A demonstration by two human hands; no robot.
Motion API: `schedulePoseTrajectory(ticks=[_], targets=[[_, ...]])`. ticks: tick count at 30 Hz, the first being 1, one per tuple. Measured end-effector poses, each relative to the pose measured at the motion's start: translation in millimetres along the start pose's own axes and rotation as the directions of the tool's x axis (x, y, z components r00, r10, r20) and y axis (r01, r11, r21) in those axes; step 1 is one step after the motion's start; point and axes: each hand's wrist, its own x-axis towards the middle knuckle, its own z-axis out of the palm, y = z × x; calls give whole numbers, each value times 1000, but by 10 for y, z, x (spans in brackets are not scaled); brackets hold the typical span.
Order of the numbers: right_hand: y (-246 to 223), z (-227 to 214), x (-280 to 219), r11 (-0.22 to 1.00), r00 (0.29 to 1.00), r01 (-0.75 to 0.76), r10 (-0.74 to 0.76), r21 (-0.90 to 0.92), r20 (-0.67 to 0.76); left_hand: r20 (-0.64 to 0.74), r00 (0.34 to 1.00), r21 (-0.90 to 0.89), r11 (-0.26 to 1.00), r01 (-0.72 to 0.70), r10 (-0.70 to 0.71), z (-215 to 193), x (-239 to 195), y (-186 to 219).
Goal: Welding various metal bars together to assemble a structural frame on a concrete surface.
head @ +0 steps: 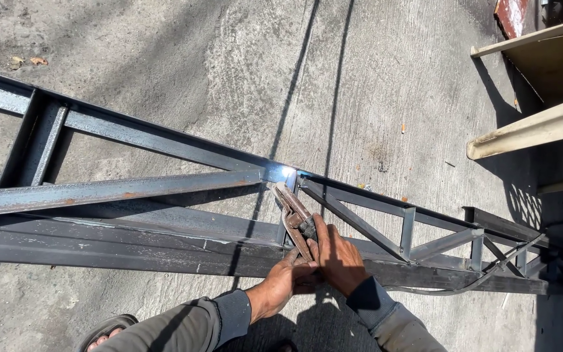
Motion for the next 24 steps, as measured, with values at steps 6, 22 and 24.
schedulePoseTrajectory(ticks=[6, 22, 24], targets=[[-3, -12, 1, 1000, 1000, 12, -12, -19, -3, -20, 999, -15, 999, 33, -34, 79, -87, 79], [129, 253, 12, 936, 913, 205, -288, -287, -289, -15, 999, 2, 999, 52, -52, 78, -246, 192], [71, 204, 25, 992, 990, 87, -96, -91, -102, -40, 999, 26, 999, 38, -37, 68, -244, 184]])
